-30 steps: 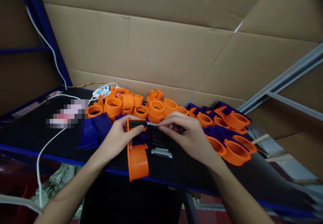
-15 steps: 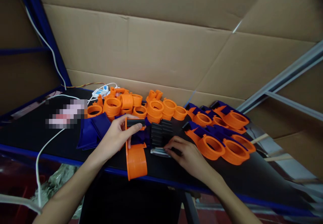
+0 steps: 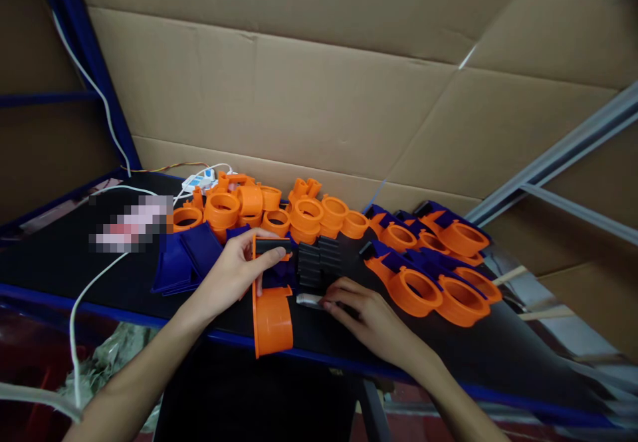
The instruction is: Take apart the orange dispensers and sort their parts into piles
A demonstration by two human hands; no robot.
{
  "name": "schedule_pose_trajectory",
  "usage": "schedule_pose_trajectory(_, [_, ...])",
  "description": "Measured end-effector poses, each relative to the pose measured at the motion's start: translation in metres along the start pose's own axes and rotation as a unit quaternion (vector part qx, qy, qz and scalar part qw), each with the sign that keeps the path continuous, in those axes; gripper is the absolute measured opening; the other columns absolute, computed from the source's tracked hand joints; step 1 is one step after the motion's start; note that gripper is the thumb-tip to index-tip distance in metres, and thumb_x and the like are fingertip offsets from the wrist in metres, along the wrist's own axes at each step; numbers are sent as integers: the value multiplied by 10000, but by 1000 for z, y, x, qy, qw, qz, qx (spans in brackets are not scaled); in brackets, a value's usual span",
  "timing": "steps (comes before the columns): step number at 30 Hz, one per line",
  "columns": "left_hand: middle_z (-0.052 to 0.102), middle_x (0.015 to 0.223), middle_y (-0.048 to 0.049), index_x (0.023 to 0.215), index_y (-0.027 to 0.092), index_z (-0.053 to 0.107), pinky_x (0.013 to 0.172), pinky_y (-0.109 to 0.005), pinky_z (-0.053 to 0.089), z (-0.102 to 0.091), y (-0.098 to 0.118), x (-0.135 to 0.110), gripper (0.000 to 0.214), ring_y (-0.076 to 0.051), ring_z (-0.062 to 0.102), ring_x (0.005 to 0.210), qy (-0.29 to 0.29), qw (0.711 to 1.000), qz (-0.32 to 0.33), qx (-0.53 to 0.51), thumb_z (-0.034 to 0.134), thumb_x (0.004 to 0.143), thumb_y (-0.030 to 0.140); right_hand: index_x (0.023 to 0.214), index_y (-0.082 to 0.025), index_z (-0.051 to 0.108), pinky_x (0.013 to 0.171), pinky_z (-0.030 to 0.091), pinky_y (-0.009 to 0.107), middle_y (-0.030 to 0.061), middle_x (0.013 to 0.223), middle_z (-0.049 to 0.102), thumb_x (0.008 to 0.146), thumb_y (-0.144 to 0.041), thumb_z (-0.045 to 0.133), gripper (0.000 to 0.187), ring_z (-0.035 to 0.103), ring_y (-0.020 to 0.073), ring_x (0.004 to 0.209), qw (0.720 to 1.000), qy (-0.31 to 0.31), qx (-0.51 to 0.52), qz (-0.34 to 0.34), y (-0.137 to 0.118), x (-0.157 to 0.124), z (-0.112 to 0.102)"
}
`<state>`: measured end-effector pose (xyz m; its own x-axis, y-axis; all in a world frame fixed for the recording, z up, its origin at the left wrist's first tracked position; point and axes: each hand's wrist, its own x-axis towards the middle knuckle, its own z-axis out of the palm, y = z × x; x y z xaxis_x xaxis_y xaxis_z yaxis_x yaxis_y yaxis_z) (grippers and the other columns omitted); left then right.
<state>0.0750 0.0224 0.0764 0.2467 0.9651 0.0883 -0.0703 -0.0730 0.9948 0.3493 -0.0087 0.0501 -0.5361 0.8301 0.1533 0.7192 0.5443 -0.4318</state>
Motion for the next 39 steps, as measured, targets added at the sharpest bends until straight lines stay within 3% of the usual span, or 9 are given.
schedule_pose_trajectory(6, [659,673,32,1071,171,665,333,-179,289,9,-7,1,297,-60,479,378,-33,999,-7,20,720,846,357,1183,-265,689,785,577,292,78,1107,665,988,-323,538,253,666,180,941,992,120,39,-19,-17,12,-9])
schedule_pose_trajectory(10, [687,851,0,998,167,681,484,-178,433,22,-15,0,221,-80,571,573,-69,997,27,12,738,821,287,1397,-317,550,839,587,357,94,1293,605,938,-332,624,465,629,232,1101,986,156,1,-64,-37,22,-4])
schedule_pose_trajectory(13, [653,737,19,984,163,680,472,-170,430,29,-20,-1,217,-86,566,556,-86,996,14,9,737,818,291,1341,-329,606,900,562,421,89,1194,660,953,-289,594,390,622,252,1107,979,181,-22,-96,-40,28,1])
schedule_pose_trajectory(17, [510,473,86,1113,160,628,283,-167,256,30,-21,1,409,-86,426,312,-71,996,-52,3,712,832,445,1210,-305,694,813,564,376,72,1113,681,939,-332,626,282,638,230,996,977,201,46,-61,-17,37,-7])
schedule_pose_trajectory(21, [518,447,76,1093,158,612,268,-147,260,24,-18,3,386,-95,458,302,-45,997,-47,-43,657,873,472,1146,-270,731,645,530,312,71,1028,671,926,-419,630,284,615,189,811,978,202,42,20,16,48,-14])
schedule_pose_trajectory(28, [569,495,58,1063,153,613,278,-140,274,18,-18,5,357,-91,488,328,-44,996,-33,-72,639,882,460,1178,-271,713,900,533,402,72,1068,672,937,-407,602,298,628,234,1036,985,169,-39,24,42,60,2])
schedule_pose_trajectory(33, [563,457,51,1064,150,616,309,-154,298,20,-20,7,344,-98,474,329,-31,993,-46,-106,620,884,443,1186,-263,705,863,541,372,81,1119,689,984,-399,525,303,647,228,1021,977,204,49,30,15,46,-12])
schedule_pose_trajectory(36, [633,530,12,1028,154,612,326,-166,317,25,-20,5,310,-114,526,383,-10,985,-52,-164,592,891,431,1342,-291,607,754,559,319,80,1186,685,988,-432,509,394,663,219,991,983,135,122,20,-19,26,-19])
schedule_pose_trajectory(39, [751,815,-64,1030,164,611,351,-177,351,32,-20,3,289,-158,665,576,15,975,-46,-219,613,873,406,1479,-334,453,880,562,379,85,1343,620,892,-482,654,638,635,267,1124,990,60,128,2,-54,5,-16])
